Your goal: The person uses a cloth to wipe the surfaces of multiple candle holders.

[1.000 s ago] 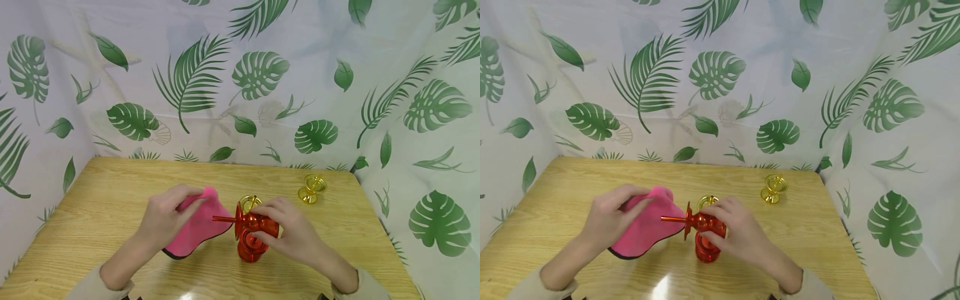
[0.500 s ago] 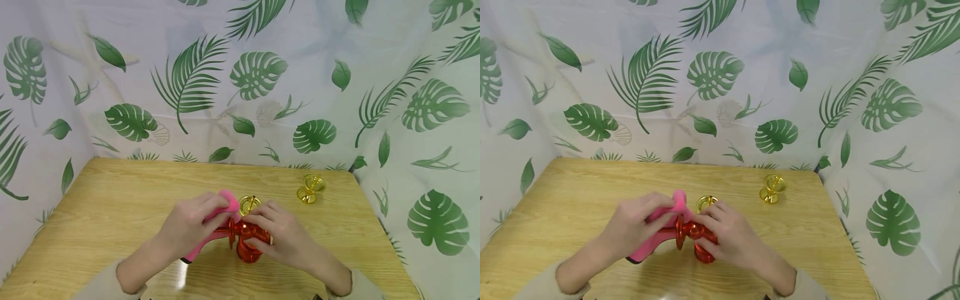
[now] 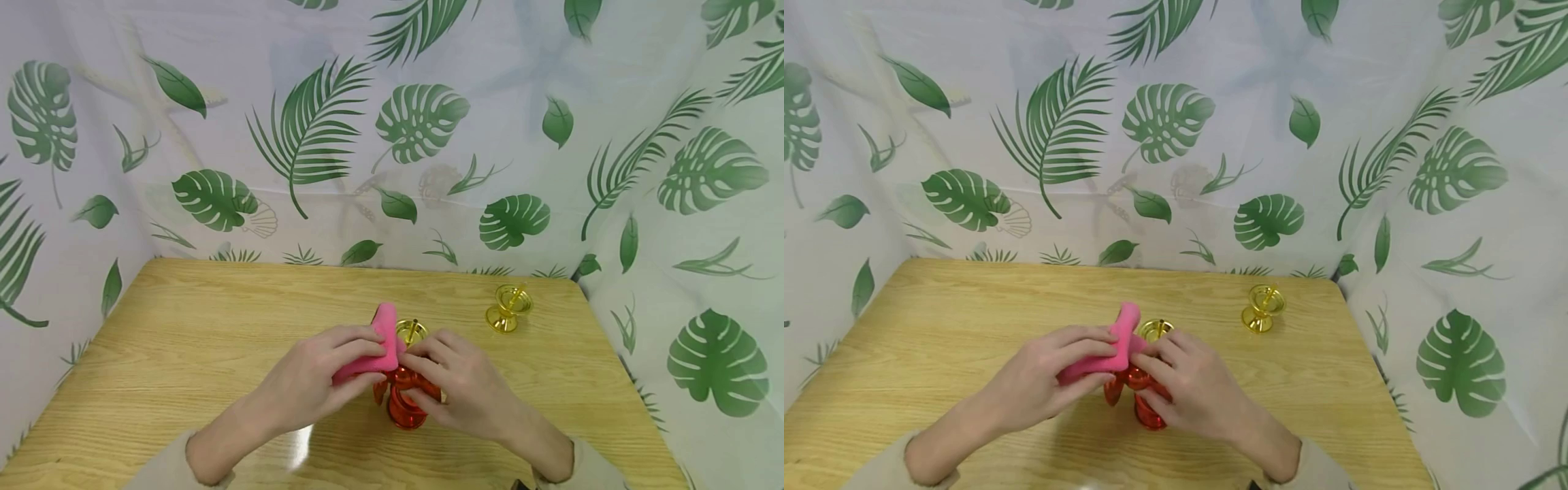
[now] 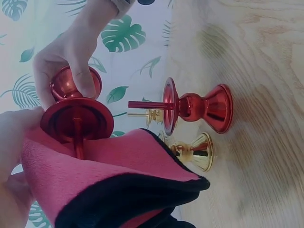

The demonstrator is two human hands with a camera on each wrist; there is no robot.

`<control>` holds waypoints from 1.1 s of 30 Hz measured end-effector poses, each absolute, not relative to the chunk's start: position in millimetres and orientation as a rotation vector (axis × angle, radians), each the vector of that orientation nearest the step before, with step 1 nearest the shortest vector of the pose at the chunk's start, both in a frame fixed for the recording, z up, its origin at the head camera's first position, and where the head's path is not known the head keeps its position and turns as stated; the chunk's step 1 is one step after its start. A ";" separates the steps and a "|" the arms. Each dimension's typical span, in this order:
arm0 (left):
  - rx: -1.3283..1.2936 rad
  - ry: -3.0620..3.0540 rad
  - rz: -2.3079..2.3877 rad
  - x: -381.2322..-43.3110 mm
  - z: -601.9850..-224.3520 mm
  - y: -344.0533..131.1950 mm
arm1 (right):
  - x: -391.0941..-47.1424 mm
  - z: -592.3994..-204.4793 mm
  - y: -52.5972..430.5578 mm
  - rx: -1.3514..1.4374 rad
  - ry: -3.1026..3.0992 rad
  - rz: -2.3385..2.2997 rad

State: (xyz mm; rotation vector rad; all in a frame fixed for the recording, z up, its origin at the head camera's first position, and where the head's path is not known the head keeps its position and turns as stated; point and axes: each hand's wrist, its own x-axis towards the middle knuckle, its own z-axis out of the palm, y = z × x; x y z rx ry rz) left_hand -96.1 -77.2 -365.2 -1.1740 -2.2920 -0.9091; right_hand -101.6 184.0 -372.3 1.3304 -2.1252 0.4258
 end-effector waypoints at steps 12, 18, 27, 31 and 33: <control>-1.332 -2.281 -0.841 -101.1 -368.7 -79.5 | -101.9 -374.2 183.1 1.349 -2.121 0.426; -1.339 -2.239 -0.814 -98.0 -370.0 -82.4 | -100.0 -376.2 179.9 1.277 -2.292 0.664; -1.370 -2.131 -0.608 -89.9 -371.0 -86.0 | -95.8 -377.1 166.4 0.899 -2.661 1.093; -1.387 -2.093 -0.518 -86.9 -373.0 -87.2 | -98.7 -377.9 162.3 0.614 -2.836 1.471; -1.393 -2.080 -0.488 -85.8 -373.9 -87.7 | -100.9 -378.1 161.8 0.500 -2.879 1.603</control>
